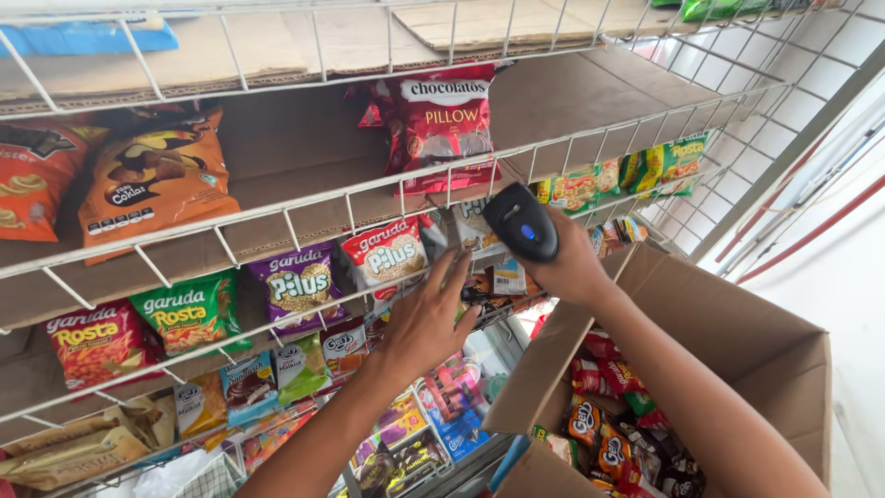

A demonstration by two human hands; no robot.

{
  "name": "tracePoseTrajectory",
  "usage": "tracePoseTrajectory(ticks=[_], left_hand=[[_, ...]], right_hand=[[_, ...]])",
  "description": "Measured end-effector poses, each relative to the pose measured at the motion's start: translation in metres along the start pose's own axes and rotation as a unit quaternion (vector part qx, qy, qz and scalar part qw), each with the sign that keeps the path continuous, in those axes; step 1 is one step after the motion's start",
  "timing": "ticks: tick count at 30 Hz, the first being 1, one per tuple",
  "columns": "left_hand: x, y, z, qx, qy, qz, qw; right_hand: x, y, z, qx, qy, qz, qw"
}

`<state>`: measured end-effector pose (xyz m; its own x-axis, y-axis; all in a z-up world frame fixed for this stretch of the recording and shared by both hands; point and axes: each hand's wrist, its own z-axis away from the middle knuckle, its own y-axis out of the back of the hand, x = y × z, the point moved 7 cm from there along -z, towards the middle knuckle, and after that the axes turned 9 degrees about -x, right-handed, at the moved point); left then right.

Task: The person scans snack bags with a handheld scanner and places them into a cardboard box.

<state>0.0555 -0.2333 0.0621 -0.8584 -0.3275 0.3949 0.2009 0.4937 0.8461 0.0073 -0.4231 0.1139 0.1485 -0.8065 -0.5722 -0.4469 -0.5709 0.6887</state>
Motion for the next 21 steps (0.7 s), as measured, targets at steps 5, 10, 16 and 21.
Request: tracePoseTrajectory(ticks=[5,10,16,21], left_hand=[[-0.003,-0.007,-0.01,-0.011,0.024,0.013,1.0],[-0.005,-0.002,-0.018,0.0,0.045,-0.011,0.999],[-0.005,0.0,-0.028,-0.011,0.077,-0.002,0.997],[-0.003,0.002,0.002,0.023,0.021,0.042,0.999]], right_hand=[[-0.011,-0.011,0.007,-0.01,0.154,0.071,0.985],[-0.001,-0.024,0.008,-0.025,0.157,0.028,0.987],[0.001,-0.035,0.0,-0.075,0.145,0.059,0.985],[-0.019,-0.035,0.02,-0.083,0.167,0.102,0.977]])
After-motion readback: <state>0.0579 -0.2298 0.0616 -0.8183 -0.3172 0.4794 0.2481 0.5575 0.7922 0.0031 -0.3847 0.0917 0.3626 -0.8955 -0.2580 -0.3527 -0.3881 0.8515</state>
